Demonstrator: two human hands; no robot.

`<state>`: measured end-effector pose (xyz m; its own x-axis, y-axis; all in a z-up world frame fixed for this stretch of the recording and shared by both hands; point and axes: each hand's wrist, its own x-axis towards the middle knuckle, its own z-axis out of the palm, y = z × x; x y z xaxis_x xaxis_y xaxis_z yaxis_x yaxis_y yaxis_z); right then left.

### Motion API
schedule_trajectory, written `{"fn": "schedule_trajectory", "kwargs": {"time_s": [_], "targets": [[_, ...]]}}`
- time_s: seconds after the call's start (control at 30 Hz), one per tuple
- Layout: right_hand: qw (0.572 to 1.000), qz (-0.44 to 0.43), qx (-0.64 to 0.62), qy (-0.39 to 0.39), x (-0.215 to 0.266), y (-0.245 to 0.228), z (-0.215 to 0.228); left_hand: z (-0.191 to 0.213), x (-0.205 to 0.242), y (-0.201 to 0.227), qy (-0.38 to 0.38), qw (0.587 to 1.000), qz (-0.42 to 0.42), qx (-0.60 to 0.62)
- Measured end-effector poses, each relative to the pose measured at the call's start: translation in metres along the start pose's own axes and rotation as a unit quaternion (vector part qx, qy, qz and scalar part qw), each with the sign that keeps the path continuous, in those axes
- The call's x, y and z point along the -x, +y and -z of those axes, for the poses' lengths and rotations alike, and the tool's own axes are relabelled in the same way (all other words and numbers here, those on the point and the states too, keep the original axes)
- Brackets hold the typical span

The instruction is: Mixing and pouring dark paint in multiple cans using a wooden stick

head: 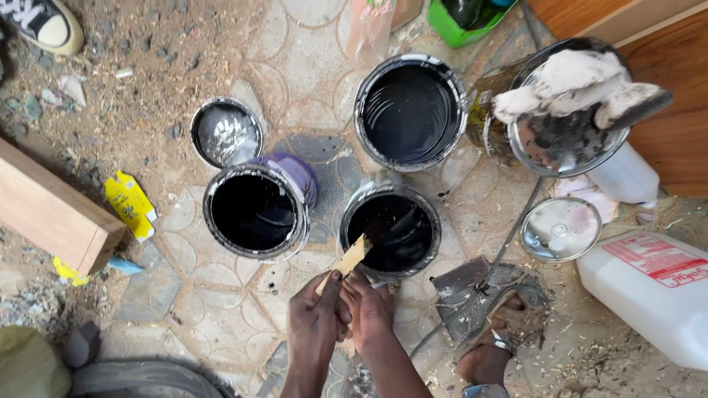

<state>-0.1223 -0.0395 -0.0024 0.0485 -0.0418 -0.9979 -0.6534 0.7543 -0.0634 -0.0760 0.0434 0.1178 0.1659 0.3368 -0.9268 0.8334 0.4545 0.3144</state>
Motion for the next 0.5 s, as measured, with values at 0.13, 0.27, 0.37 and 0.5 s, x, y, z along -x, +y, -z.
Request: {"fn": "schedule_trajectory", "kwargs": {"time_s": [0.13, 0.27, 0.37, 0.5], "targets": [[0.980, 0.112, 0.050, 0.159, 0.000, -0.049, 0.018, 0.011, -0.001, -0.005, -0.017, 0.993, -0.082, -0.079], [0.943, 0.248, 0.201, 0.097, -0.017, -0.105, 0.073, 0.008, 0.008, -0.010, 0.014, 0.901, -0.195, -0.387], [0.892, 0.292, 0.334, 0.086, 0.035, -0.149, 0.071, -0.005, 0.007, -0.031, -0.013, 0.861, -0.206, -0.465], [0.764, 0.300, 0.552, 0.147, 0.092, -0.181, 0.047, -0.034, 0.004, -0.054, -0.045, 0.815, -0.306, -0.491]]}}
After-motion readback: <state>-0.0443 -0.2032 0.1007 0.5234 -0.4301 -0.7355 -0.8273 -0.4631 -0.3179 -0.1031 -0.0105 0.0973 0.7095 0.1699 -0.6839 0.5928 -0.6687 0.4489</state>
